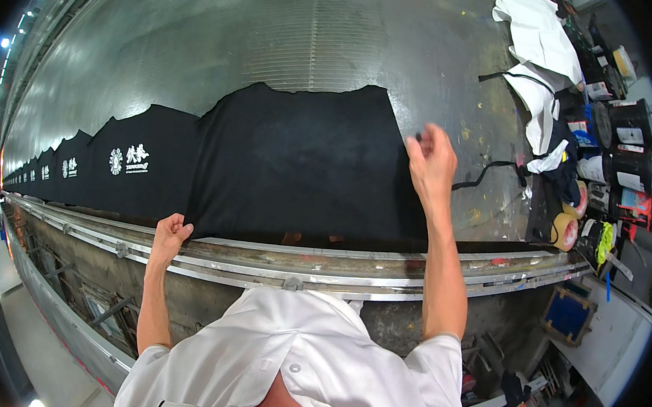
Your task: The person aligns a black t-shirt on a conveyor, retrieves a steam iron, and irons the garment. Another worker places a screen printing frame on the shirt and applies ink. The person then irons the printed area to set the design.
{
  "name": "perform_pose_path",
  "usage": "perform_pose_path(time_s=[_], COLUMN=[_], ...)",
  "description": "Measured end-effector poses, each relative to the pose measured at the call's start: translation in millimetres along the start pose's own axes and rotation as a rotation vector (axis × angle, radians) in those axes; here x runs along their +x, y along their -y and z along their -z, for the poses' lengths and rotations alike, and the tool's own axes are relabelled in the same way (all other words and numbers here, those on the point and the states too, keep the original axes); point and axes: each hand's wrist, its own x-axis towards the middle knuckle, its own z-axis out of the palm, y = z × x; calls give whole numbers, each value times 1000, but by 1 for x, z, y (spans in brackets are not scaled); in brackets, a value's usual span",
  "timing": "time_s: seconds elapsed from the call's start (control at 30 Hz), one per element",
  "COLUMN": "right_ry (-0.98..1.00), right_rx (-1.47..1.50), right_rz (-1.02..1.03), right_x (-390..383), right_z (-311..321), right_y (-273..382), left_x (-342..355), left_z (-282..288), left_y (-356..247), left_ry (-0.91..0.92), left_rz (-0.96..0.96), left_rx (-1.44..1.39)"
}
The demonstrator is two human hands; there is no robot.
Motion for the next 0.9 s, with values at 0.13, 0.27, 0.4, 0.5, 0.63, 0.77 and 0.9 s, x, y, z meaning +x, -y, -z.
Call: perform_pose_path(time_s=[0.13,0.27,0.4,0.5,0.63,0.77,0.9], right_ry=[-26,139,402,570,750,812,1048], right_rx=[-243,-344,-352,-113,394,519,295], right_rz=[203,88,79,61,-100,-305,-315], right_x=[54,74,84,92,101,106,103], right_z=[-46,-65,-61,-51,-44,-38,-21], right_y=[24,41,43,45,25,8,27], left_x=[1,0,-2,-2,-1,-2,0], left_z=[-1,-2,-4,-3,-2,-4,-5], left_y=[3,7,5,0,-1,-6,-1], left_ry=[-30,-63,-68,-38,-11,-19,-22], left_rz=[-17,-10,-6,9,48,38,39], left_rx=[-17,-19,-6,-11,-4,23,-22])
